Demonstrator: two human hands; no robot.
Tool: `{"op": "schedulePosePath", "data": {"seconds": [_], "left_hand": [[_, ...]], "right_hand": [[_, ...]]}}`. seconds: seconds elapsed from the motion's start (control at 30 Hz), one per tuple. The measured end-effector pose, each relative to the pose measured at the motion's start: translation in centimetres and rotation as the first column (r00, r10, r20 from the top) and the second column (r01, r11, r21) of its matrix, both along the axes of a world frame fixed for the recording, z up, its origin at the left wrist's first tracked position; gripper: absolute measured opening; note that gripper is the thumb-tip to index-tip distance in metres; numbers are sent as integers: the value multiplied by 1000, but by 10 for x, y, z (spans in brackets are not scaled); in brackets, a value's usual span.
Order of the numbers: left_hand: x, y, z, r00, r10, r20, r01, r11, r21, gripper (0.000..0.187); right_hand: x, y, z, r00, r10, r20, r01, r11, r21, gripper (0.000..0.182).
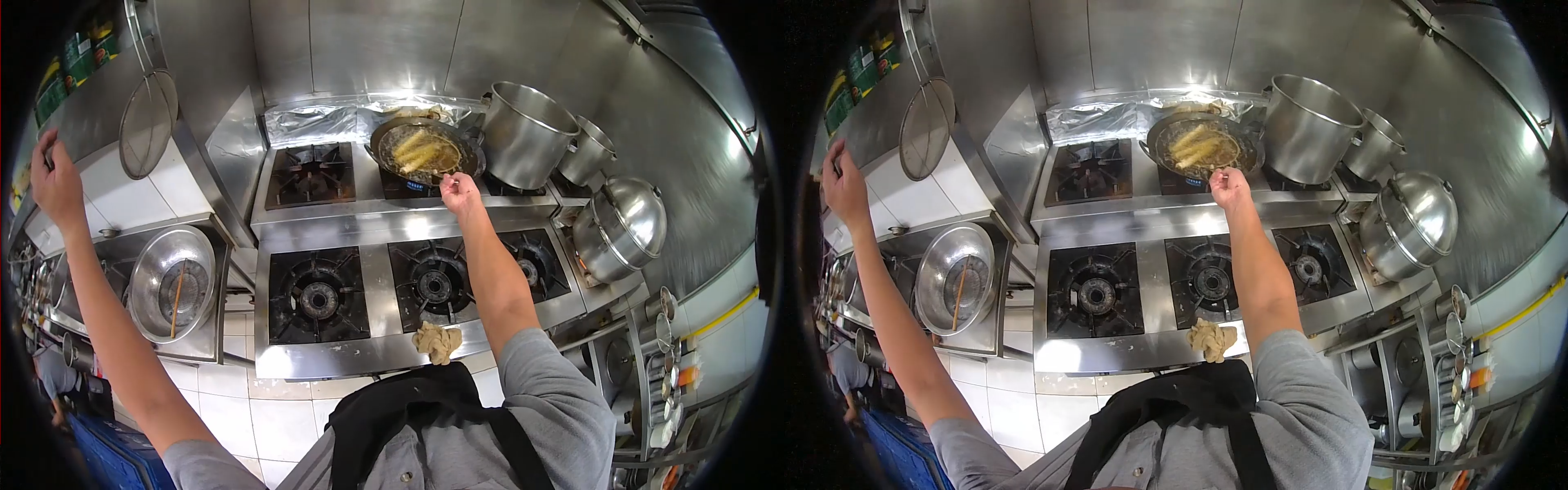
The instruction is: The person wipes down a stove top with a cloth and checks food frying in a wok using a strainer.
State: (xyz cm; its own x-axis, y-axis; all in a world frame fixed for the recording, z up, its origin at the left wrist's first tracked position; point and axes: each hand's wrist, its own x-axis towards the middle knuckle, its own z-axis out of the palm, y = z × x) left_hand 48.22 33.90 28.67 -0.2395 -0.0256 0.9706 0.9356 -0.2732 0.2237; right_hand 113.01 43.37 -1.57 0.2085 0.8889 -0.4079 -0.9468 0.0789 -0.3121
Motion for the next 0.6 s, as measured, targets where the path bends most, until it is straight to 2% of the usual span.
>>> {"op": "schedulePosePath", "data": {"seconds": [0.07, 0.23, 0.3, 0.33, 0.4, 0.43, 0.47, 0.5, 0.53, 0.57, 0.6], "left_hand": [[2, -1, 0, 999, -40, -14, 40, 999, 7, 25], [4, -3, 0, 1000, -19, -1, 19, 1000, 2, 25], [6, -3, 0, 1000, -29, 7, 29, 1000, -7, 25], [6, -3, 0, 999, -52, 14, 52, 999, -10, 25], [4, -5, -1, 997, -73, 20, 73, 997, -20, 25], [2, -4, -1, 997, -77, 5, 77, 997, -13, 26], [1, -3, -2, 997, -80, -8, 80, 997, -7, 26], [1, -3, -1, 997, -78, -7, 77, 997, -16, 26], [2, -3, -1, 997, -75, 11, 76, 997, -15, 26], [2, -3, -2, 997, -73, 27, 73, 997, -17, 25], [5, -4, -2, 997, -70, 26, 70, 997, -31, 25]], "right_hand": [[3, 0, -5, 997, -12, 70, 9, 999, 46, 6], [7, -17, -16, 987, 36, 154, -38, 999, 10, 10], [0, -43, -8, 985, 9, 174, -16, 999, 36, 23], [-6, -64, -2, 985, 9, 172, -15, 999, 30, 23], [-23, -117, 1, 915, -4, 403, 21, 999, -37, 33], [-24, -143, -17, 835, 116, 537, -115, 993, -36, 33], [-25, -172, -35, 719, 223, 658, -249, 967, -56, 33], [-34, -199, -43, 387, 391, 835, -320, 907, -276, 31], [-44, -229, -49, -6, 518, 855, -297, 816, -496, 30], [-35, -252, -109, -380, 347, 858, -259, 850, -458, 34], [-26, -275, -170, -698, 151, 700, -177, 910, -374, 40]]}}
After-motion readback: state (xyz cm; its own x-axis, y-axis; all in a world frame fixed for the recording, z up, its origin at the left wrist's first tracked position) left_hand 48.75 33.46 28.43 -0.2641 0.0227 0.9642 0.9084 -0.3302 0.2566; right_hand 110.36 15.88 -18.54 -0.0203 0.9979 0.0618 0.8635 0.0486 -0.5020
